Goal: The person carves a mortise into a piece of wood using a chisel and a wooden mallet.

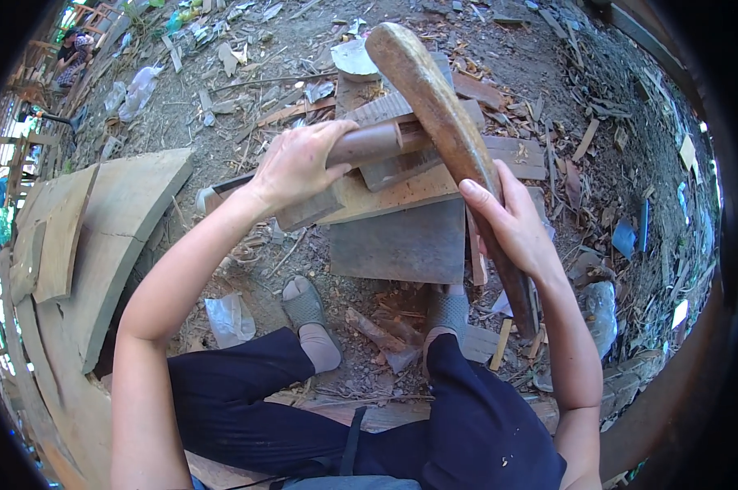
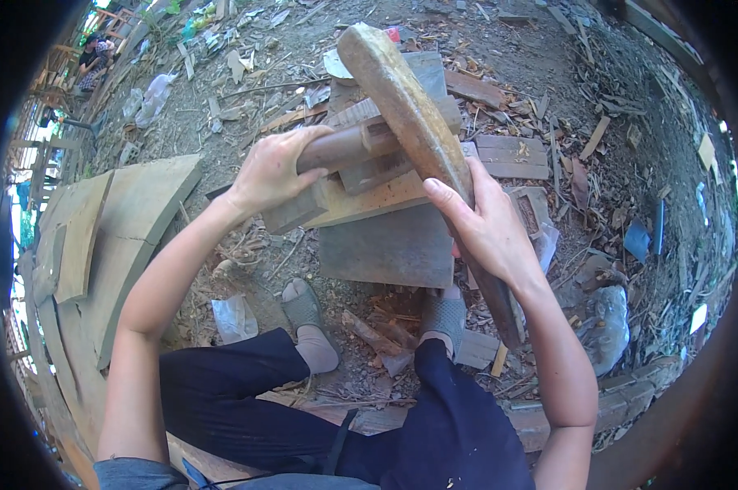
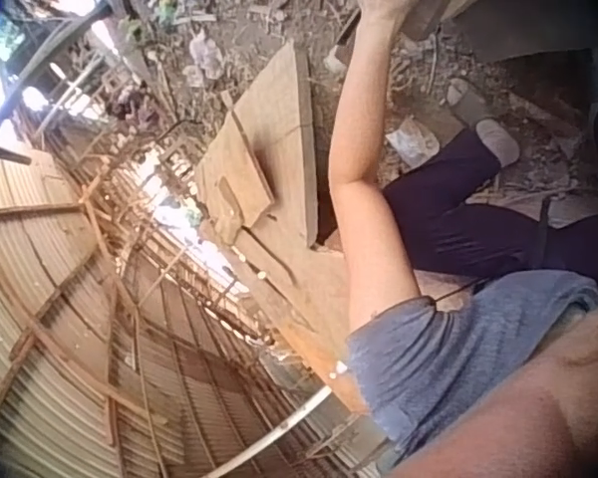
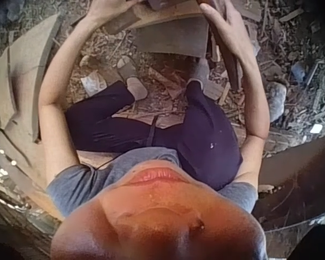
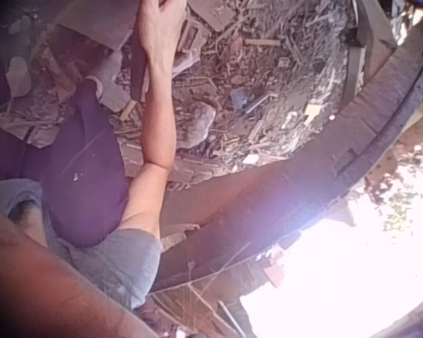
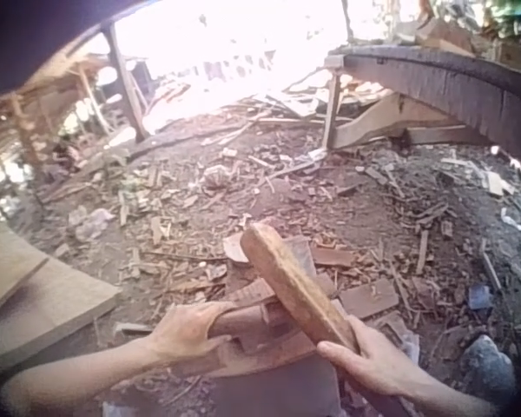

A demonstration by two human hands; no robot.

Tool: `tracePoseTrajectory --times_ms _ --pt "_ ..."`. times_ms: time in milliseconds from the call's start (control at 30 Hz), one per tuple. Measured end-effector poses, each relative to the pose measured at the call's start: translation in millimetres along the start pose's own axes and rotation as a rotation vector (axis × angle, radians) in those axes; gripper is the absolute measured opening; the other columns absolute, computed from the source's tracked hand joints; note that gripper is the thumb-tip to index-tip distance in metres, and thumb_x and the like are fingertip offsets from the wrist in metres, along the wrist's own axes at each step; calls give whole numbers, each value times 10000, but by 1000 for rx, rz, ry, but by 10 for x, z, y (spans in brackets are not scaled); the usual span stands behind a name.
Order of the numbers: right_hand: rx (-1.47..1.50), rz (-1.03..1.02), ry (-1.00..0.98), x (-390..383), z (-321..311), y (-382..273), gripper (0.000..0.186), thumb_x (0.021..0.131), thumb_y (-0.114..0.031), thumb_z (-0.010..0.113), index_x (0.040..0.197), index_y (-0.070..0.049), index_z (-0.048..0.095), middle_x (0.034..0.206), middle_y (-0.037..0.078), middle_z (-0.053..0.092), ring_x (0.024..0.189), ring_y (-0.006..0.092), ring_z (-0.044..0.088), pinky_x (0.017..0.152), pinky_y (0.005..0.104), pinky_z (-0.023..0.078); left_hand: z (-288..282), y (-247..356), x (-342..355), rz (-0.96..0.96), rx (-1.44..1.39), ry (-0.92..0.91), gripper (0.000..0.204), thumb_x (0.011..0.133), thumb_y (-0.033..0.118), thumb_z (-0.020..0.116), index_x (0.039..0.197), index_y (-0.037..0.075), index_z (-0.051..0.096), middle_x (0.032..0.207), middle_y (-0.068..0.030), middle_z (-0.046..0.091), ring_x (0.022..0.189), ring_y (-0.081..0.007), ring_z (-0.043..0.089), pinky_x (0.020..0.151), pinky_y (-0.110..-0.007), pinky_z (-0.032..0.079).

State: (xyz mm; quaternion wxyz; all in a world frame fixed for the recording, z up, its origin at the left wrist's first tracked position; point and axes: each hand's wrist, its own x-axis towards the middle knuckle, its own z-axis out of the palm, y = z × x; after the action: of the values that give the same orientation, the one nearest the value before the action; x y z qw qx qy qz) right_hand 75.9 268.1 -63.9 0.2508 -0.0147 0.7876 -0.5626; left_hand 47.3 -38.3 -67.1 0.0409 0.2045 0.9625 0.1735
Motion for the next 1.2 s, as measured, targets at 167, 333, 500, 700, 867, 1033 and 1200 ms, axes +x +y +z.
tracePoseTrajectory --times_ms 167,333,500,700,867,1033,1200 --pt "-181 -25 -2 2 -21 -7 698 930 -509 581 1378 6 438 680 84 588 514 159 589 521 309 482 -94 -130 135 99 -127 60 500 824 319 761 1210 34 618 1094 -159 693 956 -280 686 874 -381 544" --pt "93 -19 -42 9 3 62 541 951 -437 612 1283 -30 482 716 8 517 517 82 504 448 246 413 -731 154 474 -163 -648 327 292 905 295 721 918 35 591 734 -6 567 572 -33 503 492 -202 377" --pt "6 -19 -27 -18 18 50 747 919 -531 591 1414 0 411 677 48 537 492 131 543 495 302 453 -822 99 933 -115 -1123 645 226 912 192 717 845 56 548 700 11 514 544 -42 467 434 -195 335" --pt "80 21 -64 -1 7 60 769 915 -544 588 1418 8 401 664 48 533 500 128 550 516 307 466 -581 55 1092 -100 -1171 788 227 907 162 724 870 31 543 731 -14 521 554 -74 495 425 -205 347" --pt "-18 -2 -23 -7 45 48 805 907 -562 586 1427 20 388 650 45 529 504 134 558 525 317 470 -505 23 1139 -127 -1220 786 234 911 156 713 861 24 526 727 -28 515 554 -74 499 421 -212 354" --pt "-20 22 -38 -1 17 82 819 902 -567 589 1435 20 383 684 57 544 507 138 562 533 319 475 -409 81 1156 -165 -1204 870 230 915 134 698 837 29 510 717 -28 510 537 -72 494 409 -217 350" --pt "-28 5 -20 7 40 69 829 895 -572 593 1440 15 378 709 69 548 506 140 561 534 323 479 -357 178 1108 -103 -1142 977 221 919 116 683 816 38 504 659 -1 485 473 -61 463 376 -217 338"
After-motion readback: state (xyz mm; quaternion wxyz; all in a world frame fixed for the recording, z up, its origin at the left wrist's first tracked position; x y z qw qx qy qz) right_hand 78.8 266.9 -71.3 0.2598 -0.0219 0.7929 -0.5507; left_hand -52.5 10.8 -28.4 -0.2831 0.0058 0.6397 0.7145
